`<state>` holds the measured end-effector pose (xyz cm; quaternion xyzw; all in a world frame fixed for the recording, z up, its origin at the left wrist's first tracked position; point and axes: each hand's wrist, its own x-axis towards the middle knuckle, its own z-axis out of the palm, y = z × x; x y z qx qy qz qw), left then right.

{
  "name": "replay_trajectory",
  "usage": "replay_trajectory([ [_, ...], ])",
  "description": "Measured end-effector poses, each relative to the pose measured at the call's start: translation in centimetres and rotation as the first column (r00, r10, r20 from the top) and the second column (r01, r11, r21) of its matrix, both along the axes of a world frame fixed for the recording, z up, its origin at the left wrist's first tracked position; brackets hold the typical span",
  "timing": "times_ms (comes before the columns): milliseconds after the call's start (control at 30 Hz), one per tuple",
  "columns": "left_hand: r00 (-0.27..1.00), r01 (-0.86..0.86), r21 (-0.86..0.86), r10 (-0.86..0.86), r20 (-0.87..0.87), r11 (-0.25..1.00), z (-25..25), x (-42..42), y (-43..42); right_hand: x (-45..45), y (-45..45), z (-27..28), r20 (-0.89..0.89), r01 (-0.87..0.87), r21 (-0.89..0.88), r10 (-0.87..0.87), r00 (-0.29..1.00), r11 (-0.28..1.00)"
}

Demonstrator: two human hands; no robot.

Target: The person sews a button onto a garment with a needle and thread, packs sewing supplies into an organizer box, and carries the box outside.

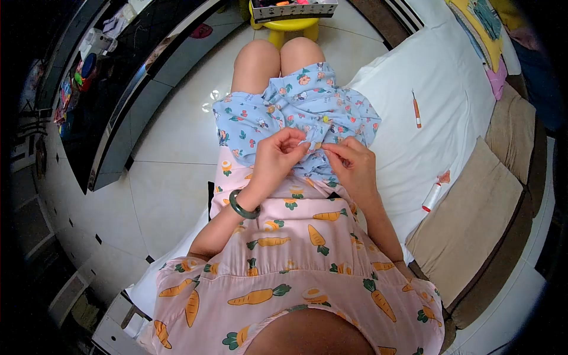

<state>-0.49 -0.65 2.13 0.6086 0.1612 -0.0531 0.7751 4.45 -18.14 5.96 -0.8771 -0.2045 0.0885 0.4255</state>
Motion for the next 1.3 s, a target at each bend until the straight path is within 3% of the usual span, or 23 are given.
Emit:
replay_trajectory([
  [100, 1.000, -0.001, 0.101, -0.002, 0.030, 0.995, 0.8, -0.1, 0.0, -0.1, 0.1, 0.1, -0.011, 0.008, -0.011, -0.008, 1.000, 1.000],
  [167, 0.992, -0.012, 0.325, -0.031, 0.125, 0.946, 1.1, -0.1, -0.1, -0.1, 0.2, 0.0, 0.068, -0.026, -0.022, 0.028, 0.997, 0.999],
  [200, 0.992, -0.010, 0.325, -0.032, 0.125, 0.946, 1.1, -0.1, -0.1, -0.1, 0.3, 0.1, 0.067, -0.025, -0.022, 0.026, 0.997, 0.999],
  [267, 0.962, -0.080, 0.487, -0.060, 0.266, 0.870, 1.1, -0.1, -0.3, 0.0, 0.7, 0.6, 0.170, -0.080, -0.091, 0.095, 0.981, 0.993],
  [400, 0.948, -0.073, 0.580, -0.124, 0.294, 0.811, 2.1, 0.2, 0.1, 0.9, 0.5, 1.0, 0.247, -0.137, -0.185, 0.181, 0.952, 0.973],
  [467, 0.984, 0.050, 0.502, -0.127, 0.121, 0.863, 2.8, 0.3, 0.4, 2.0, 0.1, 1.4, 0.274, -0.219, -0.247, 0.284, 0.919, 0.944],
  [500, 0.984, 0.052, 0.502, -0.129, 0.119, 0.863, 2.4, 0.3, 0.6, 2.6, 0.0, 1.4, 0.272, -0.217, -0.247, 0.283, 0.920, 0.944],
  [567, 0.978, 0.208, 0.314, -0.208, -0.034, 0.926, 1.0, 0.2, 1.1, 3.6, -0.2, 1.2, 0.199, -0.346, -0.149, 0.371, 0.907, 0.926],
  [667, 0.954, 0.298, 0.162, -0.290, -0.071, 0.941, 0.6, 0.3, 1.7, 4.5, -0.3, 1.3, 0.064, -0.403, -0.036, 0.405, 0.912, 0.914],
  [867, 0.936, 0.335, -0.021, -0.336, -0.101, 0.942, 0.6, 0.5, 2.0, 5.3, -0.1, 1.1, -0.028, -0.428, 0.059, 0.430, 0.902, 0.902],
  [1300, 0.934, 0.341, -0.070, -0.346, -0.089, 0.937, 0.7, 0.4, 1.9, 5.6, -0.3, 0.7, -0.054, -0.431, 0.085, 0.436, 0.899, 0.899],
])
